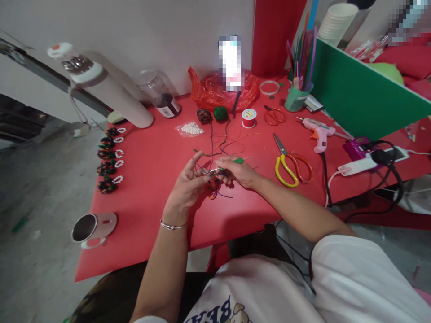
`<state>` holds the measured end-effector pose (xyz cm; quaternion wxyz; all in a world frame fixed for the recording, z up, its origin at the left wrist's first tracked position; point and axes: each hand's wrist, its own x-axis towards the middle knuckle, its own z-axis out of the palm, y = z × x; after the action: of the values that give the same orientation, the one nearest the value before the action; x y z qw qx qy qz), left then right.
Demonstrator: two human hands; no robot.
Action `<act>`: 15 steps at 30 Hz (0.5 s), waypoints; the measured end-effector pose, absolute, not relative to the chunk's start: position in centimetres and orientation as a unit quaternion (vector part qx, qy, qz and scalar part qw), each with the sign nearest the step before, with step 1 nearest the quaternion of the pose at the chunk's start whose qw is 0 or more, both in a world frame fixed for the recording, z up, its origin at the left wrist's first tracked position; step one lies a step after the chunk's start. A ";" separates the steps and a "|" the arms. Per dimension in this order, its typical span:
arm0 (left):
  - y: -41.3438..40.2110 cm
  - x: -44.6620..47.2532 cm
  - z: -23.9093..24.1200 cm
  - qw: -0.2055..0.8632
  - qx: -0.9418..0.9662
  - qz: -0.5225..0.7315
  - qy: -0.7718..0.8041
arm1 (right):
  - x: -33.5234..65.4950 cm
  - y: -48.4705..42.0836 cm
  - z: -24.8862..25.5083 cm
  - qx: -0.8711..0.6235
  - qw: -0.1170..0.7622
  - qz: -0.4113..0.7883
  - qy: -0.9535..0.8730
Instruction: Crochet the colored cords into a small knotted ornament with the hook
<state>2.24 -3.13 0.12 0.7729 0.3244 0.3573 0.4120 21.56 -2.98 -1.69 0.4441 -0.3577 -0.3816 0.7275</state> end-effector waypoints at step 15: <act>-3.2 1.9 -0.1 0.760 0.367 0.408 0.349 | 21.5 -3.0 -1.7 -0.362 0.444 0.722 -0.387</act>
<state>1.94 -3.22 -0.08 0.7599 0.3666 0.3494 0.4076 21.55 -2.96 -1.74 0.4438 -0.3624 -0.3872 0.7224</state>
